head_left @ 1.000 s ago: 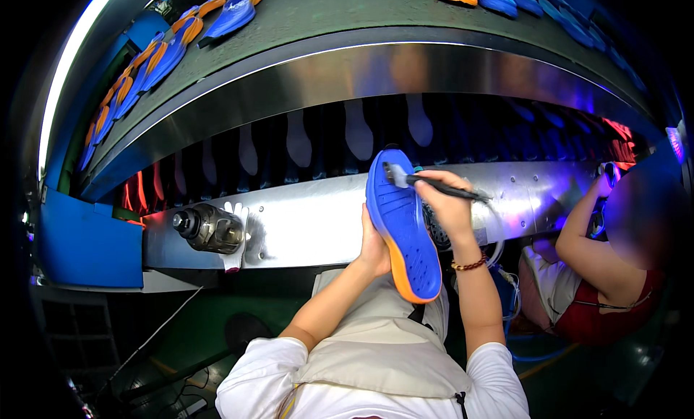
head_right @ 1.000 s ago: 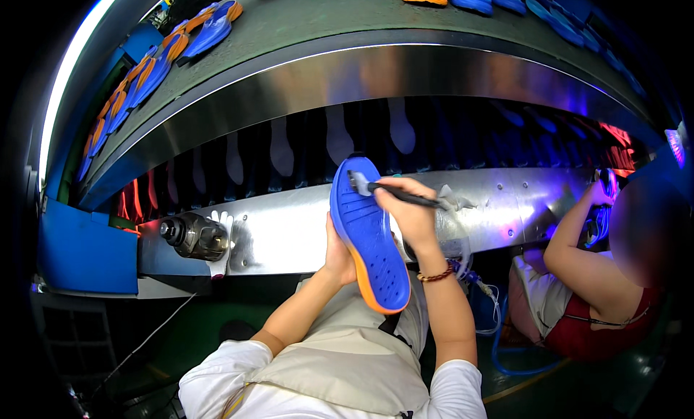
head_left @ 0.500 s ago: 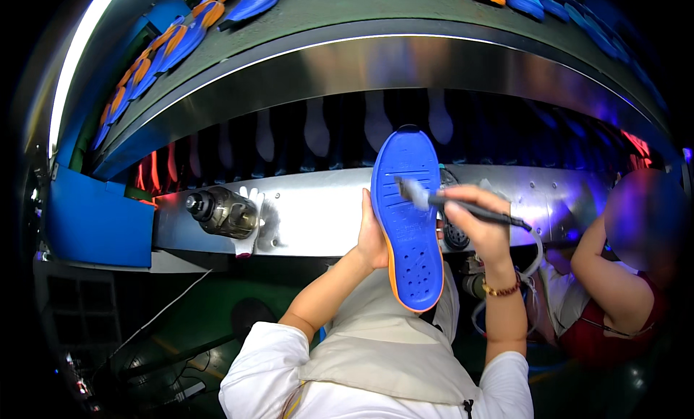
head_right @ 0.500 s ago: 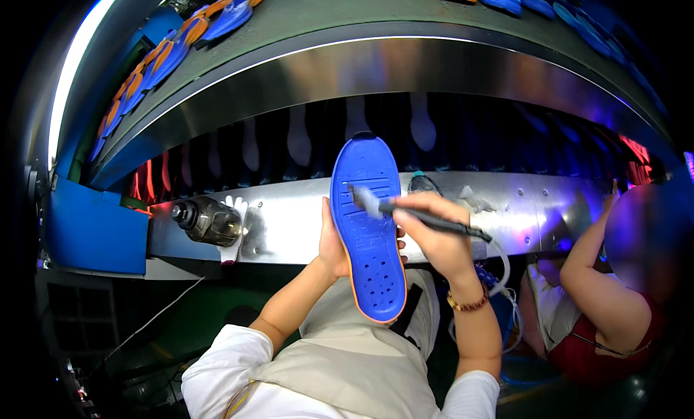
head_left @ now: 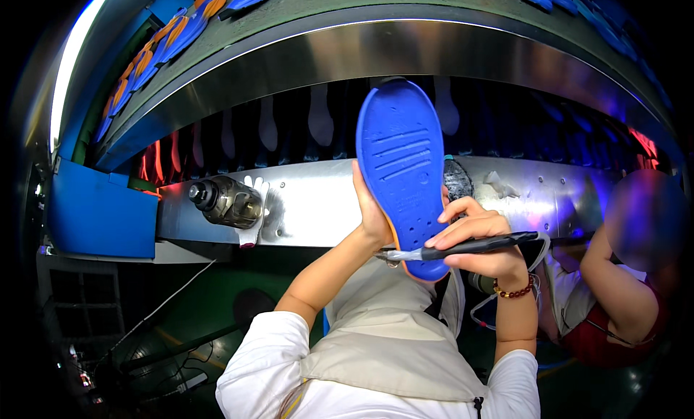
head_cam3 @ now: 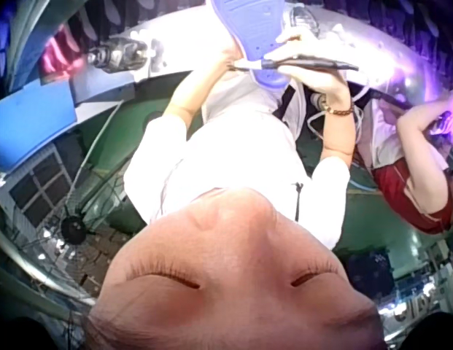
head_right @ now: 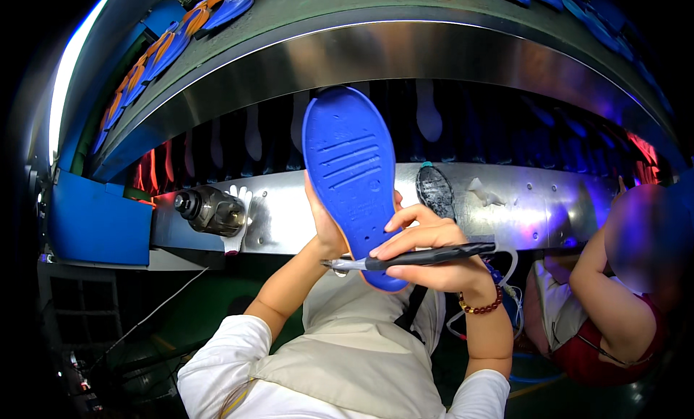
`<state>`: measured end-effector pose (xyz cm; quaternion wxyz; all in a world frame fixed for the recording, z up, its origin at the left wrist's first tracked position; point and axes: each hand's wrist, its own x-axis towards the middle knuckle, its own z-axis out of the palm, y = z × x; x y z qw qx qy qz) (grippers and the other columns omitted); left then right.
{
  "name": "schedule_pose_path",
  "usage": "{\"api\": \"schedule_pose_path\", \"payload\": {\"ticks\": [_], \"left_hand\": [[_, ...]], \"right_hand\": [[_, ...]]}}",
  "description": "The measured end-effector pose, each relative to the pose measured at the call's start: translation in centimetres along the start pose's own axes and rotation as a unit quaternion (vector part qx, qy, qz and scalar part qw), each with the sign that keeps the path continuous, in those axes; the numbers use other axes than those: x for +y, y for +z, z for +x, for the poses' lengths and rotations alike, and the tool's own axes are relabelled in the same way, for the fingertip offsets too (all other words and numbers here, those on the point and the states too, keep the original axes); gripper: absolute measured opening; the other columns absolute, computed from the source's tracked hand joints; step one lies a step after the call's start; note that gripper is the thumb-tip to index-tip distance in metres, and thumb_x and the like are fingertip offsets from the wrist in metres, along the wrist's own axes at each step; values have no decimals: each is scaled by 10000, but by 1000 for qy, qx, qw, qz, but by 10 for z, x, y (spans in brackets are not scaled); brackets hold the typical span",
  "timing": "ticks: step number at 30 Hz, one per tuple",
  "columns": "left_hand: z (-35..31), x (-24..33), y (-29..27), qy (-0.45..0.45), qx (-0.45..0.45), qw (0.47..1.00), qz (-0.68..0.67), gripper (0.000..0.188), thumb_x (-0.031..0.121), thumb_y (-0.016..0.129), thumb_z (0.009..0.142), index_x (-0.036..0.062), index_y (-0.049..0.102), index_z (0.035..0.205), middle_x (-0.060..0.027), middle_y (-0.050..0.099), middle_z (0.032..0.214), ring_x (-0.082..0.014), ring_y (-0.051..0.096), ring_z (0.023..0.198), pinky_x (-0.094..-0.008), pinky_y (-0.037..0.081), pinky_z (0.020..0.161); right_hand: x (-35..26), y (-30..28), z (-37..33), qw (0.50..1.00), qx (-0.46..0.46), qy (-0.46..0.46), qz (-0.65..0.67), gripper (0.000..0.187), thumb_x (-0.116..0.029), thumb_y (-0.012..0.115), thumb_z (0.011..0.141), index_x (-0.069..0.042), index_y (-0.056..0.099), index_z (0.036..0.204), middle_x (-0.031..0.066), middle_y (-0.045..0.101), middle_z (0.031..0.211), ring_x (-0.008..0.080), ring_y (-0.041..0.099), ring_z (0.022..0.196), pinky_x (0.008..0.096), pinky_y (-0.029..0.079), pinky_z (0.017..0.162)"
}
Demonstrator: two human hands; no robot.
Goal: The person applies glue to the interior of shoe soles using a brush, placing each finished sole onto a moving conveyor belt and picking up new ones from a lower rack.
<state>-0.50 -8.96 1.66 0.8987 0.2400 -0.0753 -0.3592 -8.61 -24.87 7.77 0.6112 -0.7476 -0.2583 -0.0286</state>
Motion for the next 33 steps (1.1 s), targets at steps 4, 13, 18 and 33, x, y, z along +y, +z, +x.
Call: {"api": "schedule_pose_path", "payload": {"ticks": [4,13,18,33], "left_hand": [[14,4,1,53,-43,998,-7,1056,831,29,669,-4,472,1142,-203,581,976,-297,598,830,-394,504,737],[18,20,5,162,-6,987,-3,1028,830,89,678,-16,498,1096,-218,579,935,-314,595,813,-415,500,718],[21,36,9,156,-24,987,-3,991,813,127,702,-12,494,1111,-225,567,950,-330,584,826,-437,493,724],[8,6,33,68,-25,997,-41,995,803,191,712,29,293,1328,-220,382,1277,-379,414,1145,-492,435,871]], "right_hand": [[5,-4,-2,979,153,40,-130,248,-9,712,609,-41,674,852,36,671,877,161,488,825,281,417,779],[14,-2,-24,989,123,69,-47,253,38,690,661,-19,664,906,76,662,913,174,567,862,270,454,786],[18,-11,-36,988,49,24,143,233,20,710,648,8,658,874,112,656,909,196,592,853,290,471,785],[25,21,-32,871,278,77,399,208,8,581,782,62,548,981,233,590,1011,263,599,923,350,491,818]]}}
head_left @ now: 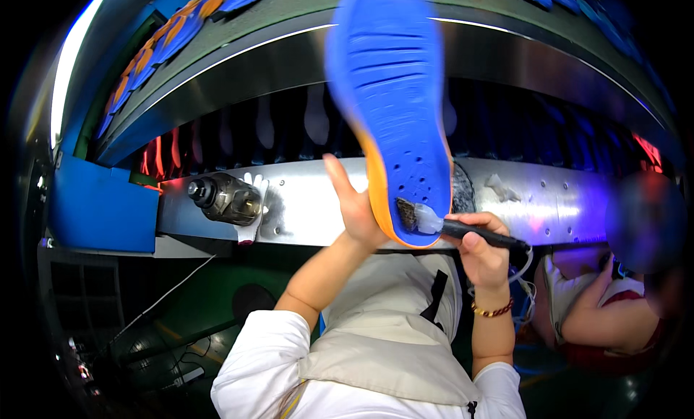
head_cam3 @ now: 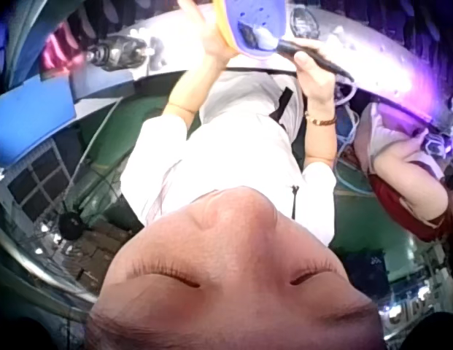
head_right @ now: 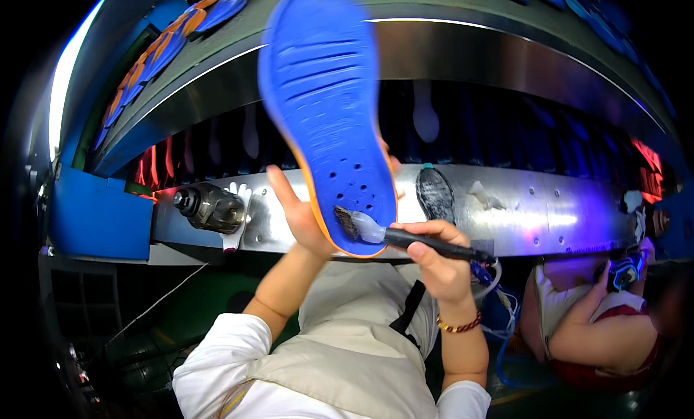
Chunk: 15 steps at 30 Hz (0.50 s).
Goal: The person applies glue to the interior of shoe soles using a brush, placing each finished sole onto a moving conveyor belt and picking up new ones from a lower rack.
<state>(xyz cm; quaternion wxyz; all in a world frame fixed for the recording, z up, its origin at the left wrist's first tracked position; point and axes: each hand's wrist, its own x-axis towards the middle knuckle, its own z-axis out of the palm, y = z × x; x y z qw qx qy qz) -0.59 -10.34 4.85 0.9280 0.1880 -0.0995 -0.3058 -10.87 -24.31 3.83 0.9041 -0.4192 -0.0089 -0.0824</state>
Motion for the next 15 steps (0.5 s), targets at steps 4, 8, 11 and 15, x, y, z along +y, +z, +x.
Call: {"api": "schedule_pose_path", "payload": {"ticks": [4,8,11,15], "left_hand": [[-6,6,-42,-90,-96,991,11,658,451,396,844,7,293,1318,-203,460,1231,-311,509,1082,-426,419,918],[7,26,-42,-244,-101,965,-10,513,268,519,832,-33,404,1232,-186,559,1104,-243,596,948,-327,477,851],[12,28,-40,-361,-52,928,82,603,266,547,806,-38,348,1287,-188,502,1196,-219,548,1038,-306,416,917],[11,37,-33,-435,-36,888,148,558,267,559,805,-58,410,1233,-174,536,1146,-179,566,1000,-289,450,872]], "right_hand": [[-34,24,-7,934,-69,128,-326,229,67,658,692,29,636,916,174,639,953,189,647,778,279,531,711],[-49,11,8,908,-243,45,-339,221,49,683,677,10,652,892,168,644,945,217,650,811,273,521,724],[-45,17,12,881,-203,90,-417,212,24,681,689,16,644,898,153,647,941,232,642,853,283,509,758],[-55,4,17,826,-345,67,-440,202,13,671,696,-2,650,897,143,649,944,238,646,852,277,518,740]]}}
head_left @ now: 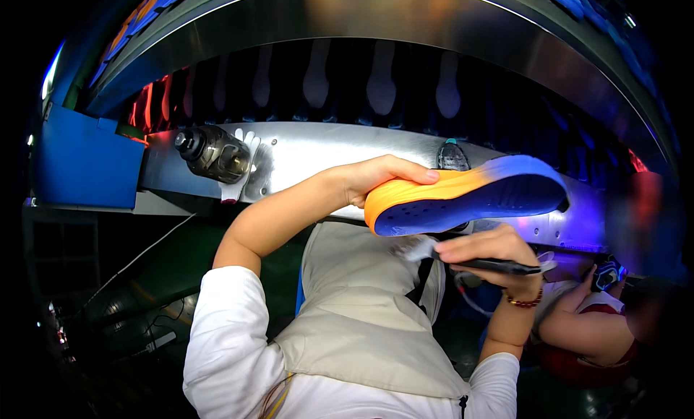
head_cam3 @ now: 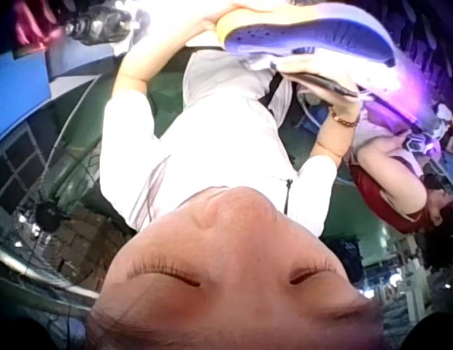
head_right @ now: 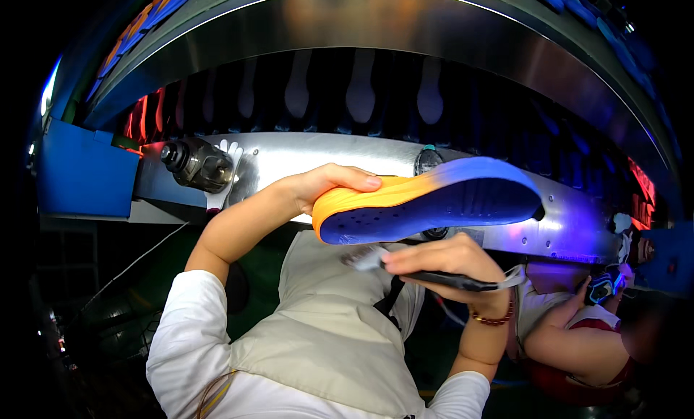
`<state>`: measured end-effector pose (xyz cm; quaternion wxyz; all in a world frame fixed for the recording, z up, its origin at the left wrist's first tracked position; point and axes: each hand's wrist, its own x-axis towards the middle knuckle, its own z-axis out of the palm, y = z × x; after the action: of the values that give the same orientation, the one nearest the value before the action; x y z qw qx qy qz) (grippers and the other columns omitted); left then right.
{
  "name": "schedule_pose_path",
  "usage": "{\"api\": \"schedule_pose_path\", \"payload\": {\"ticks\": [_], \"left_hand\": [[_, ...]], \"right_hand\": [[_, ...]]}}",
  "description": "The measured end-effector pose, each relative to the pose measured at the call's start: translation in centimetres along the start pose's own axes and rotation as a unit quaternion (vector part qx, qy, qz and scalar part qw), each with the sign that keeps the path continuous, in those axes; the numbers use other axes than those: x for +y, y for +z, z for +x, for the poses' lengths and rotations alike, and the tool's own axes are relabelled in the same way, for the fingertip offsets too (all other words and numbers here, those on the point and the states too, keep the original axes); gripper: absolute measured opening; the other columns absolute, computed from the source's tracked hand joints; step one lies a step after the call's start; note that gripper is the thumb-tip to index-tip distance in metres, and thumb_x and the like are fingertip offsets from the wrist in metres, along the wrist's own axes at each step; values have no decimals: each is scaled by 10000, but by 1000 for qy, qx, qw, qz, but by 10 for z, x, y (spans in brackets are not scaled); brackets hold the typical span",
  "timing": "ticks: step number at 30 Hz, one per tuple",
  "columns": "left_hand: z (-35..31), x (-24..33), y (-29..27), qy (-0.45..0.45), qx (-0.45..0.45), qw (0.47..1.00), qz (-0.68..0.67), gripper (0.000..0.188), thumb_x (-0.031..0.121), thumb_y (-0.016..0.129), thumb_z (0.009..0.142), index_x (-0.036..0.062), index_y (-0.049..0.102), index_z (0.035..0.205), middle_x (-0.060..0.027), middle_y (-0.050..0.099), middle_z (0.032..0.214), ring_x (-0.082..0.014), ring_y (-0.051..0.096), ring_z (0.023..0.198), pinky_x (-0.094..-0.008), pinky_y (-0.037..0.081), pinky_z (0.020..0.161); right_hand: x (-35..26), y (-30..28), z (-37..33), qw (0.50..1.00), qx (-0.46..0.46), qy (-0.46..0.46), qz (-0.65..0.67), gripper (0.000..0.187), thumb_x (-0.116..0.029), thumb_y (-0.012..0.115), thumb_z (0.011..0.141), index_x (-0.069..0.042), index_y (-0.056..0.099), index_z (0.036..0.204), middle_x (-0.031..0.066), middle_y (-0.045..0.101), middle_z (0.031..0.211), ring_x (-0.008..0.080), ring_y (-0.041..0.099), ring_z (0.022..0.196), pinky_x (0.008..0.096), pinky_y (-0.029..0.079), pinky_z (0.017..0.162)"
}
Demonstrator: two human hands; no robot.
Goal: The person applies glue to the interior of shoe soles using a brush, placing each finished sole onto a moving conveyor belt and picking up new ones from a lower rack.
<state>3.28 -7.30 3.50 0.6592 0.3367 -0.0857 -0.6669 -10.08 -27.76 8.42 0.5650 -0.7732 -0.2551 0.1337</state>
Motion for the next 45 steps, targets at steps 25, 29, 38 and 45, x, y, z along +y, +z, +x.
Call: {"api": "schedule_pose_path", "payload": {"ticks": [25,29,38,45], "left_hand": [[-65,13,-24,73,194,977,54,527,396,541,788,-38,544,1088,-157,606,994,-187,601,841,-294,486,770],[-51,-1,-52,211,9,968,-139,588,488,404,866,33,441,1237,-138,498,1204,-262,502,1072,-399,400,924],[19,-40,-37,274,72,938,-199,921,745,51,765,51,376,1274,-196,518,1125,-320,517,1038,-456,426,897],[-7,-27,-34,353,97,923,-121,896,742,78,771,53,405,1241,-180,534,1065,-305,535,993,-467,461,838]], "right_hand": [[38,0,-11,988,155,8,-8,202,56,679,663,18,652,860,152,646,953,229,641,863,290,509,764],[17,12,-4,963,227,-120,77,233,56,686,630,36,647,858,191,647,890,259,642,834,299,501,749],[46,41,48,950,312,19,1,166,30,622,712,42,627,878,117,652,886,143,619,749,241,489,683],[3,53,33,969,182,-128,-109,170,-24,673,638,-9,639,804,134,645,793,252,645,735,307,517,673]]}}
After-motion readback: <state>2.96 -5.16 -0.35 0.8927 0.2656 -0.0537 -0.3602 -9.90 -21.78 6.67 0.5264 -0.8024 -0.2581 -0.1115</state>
